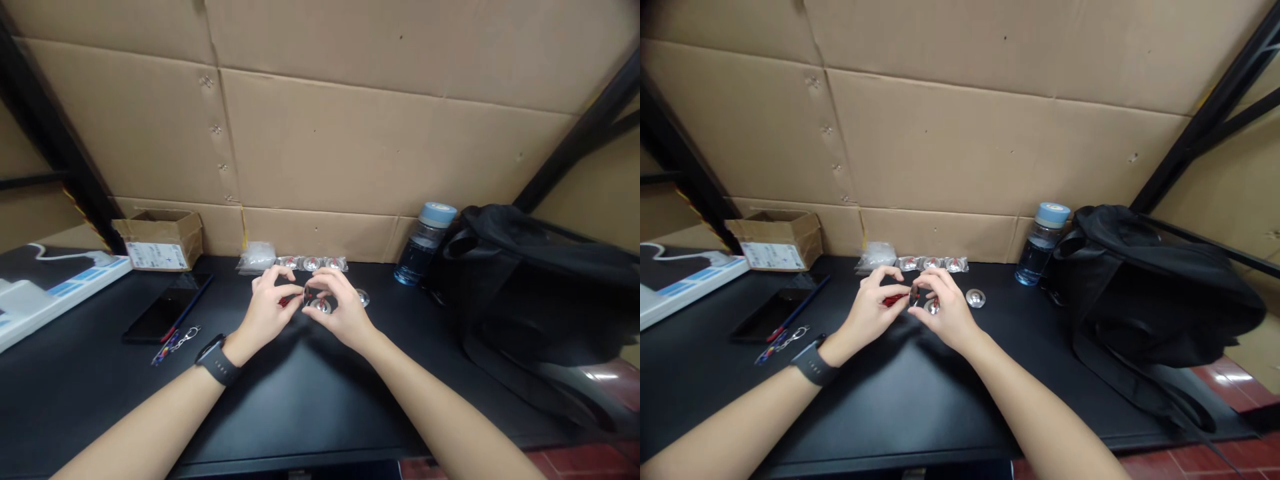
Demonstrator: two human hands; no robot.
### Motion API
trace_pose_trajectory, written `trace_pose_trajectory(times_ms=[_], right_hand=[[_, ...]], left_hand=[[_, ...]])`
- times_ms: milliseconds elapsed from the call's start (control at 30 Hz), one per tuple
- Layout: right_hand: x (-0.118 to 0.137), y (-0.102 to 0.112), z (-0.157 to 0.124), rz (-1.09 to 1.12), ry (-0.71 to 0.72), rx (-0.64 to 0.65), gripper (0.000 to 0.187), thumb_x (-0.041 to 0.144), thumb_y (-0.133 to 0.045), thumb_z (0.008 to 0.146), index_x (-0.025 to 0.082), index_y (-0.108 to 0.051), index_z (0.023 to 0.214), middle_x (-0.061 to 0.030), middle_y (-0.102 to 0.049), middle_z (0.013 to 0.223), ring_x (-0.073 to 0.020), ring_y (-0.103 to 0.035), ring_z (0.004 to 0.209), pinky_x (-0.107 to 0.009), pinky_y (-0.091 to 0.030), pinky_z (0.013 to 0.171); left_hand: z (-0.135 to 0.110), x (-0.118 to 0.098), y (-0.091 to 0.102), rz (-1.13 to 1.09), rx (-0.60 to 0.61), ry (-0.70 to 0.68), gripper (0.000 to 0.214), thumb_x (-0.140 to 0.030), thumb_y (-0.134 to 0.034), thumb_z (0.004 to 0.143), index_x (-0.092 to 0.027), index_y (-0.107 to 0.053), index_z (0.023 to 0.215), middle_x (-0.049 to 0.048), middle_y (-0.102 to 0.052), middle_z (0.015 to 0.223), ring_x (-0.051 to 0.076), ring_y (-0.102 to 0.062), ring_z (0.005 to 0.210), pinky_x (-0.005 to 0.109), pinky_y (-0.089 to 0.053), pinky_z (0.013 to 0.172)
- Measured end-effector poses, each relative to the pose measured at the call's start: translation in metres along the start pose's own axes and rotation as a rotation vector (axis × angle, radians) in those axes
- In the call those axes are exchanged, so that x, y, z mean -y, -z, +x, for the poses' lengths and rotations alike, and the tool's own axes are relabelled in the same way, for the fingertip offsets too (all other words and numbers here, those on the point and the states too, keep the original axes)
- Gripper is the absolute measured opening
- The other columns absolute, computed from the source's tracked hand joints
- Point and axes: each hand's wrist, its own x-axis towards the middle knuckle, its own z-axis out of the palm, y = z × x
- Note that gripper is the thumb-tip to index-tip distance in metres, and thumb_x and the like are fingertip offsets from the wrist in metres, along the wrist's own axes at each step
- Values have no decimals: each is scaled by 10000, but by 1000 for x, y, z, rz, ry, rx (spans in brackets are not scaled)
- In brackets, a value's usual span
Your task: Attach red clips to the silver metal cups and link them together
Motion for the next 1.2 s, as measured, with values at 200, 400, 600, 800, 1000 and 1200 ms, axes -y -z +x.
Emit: trace_pose_trajectory(times_ms=[200,400,600,800,1000,1200], right_hand=[[-3,-1,1,67,-131,5,262,319,-762,872,236,-618,1075,-36,-693,1018,-196,-712,940,-322,-597,824],[-3,3,1,-17,-50,8,188,190,-611,965,249,-626,1144,-36,-742,1053,-182,-719,967,-313,-563,854],[-4,11,3,-251,96,41,196,172,-611,966,248,-637,1144,-43,-726,971,-189,-653,878,-320,-538,822],[0,13,3,-291,61,115,245,137,-529,982,243,-579,1197,-46,-679,956,-194,-608,857,-313,-503,792],[-3,10,0,-271,39,171,279,116,-473,983,246,-525,1225,-50,-634,968,-200,-603,896,-325,-496,824],[-2,7,0,-208,37,200,266,107,-449,988,241,-511,1209,-54,-627,1018,-185,-599,920,-308,-491,841]], left_hand=[[2,1,-1,-11,-7,23,110,-212,-677,876,-240,-780,849,61,-607,1077,271,-591,1108,440,-409,946],[1,10,-13,-376,43,244,147,-316,-701,862,-213,-786,804,45,-565,971,191,-618,877,333,-486,813],[-5,16,-25,-517,117,320,180,-379,-725,848,-210,-789,851,38,-565,938,170,-591,806,302,-469,727],[-4,17,-25,-540,132,318,207,-397,-651,923,-196,-697,902,35,-608,936,184,-605,856,317,-483,806],[2,17,-15,-453,135,220,283,-419,-524,1002,-274,-609,1230,56,-608,1259,240,-551,1182,403,-410,1052],[0,5,-4,-189,351,116,231,-428,-677,890,-288,-673,1074,37,-587,1289,287,-489,1229,473,-368,1062]])
